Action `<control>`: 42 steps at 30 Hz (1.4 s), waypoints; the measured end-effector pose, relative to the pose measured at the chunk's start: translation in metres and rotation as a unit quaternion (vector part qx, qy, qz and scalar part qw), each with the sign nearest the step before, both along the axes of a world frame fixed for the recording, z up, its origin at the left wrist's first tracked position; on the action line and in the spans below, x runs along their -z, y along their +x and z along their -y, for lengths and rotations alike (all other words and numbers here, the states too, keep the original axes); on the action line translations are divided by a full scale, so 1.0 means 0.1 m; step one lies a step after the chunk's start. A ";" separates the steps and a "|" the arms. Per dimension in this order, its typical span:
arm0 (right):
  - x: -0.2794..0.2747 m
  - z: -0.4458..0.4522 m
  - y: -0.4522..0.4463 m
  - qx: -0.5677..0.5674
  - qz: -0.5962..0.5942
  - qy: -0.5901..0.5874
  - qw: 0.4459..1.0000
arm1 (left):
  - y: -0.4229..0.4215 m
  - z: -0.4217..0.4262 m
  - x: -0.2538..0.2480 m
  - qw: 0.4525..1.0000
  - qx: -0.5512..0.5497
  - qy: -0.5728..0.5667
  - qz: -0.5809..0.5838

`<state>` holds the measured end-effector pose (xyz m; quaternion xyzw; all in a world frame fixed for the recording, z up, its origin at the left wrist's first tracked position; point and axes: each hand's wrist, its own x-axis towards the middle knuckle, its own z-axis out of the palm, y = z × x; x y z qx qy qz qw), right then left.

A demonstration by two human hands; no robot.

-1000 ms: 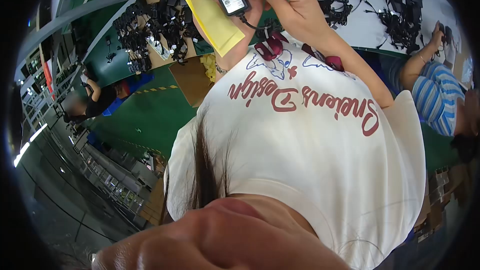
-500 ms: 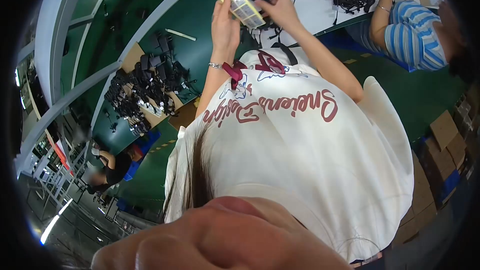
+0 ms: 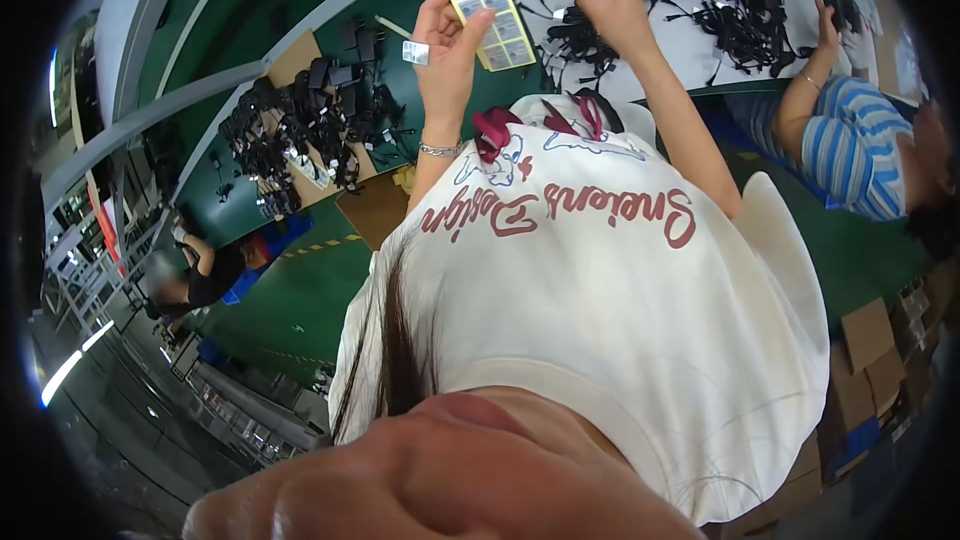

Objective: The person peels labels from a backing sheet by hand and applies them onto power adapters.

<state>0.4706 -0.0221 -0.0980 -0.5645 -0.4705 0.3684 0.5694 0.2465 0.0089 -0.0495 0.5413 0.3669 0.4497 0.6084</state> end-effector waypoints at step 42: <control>-0.81 -1.92 -1.17 -0.212 0.222 0.234 0.923 | -0.75 0.07 -0.36 0.925 -0.319 -0.106 0.178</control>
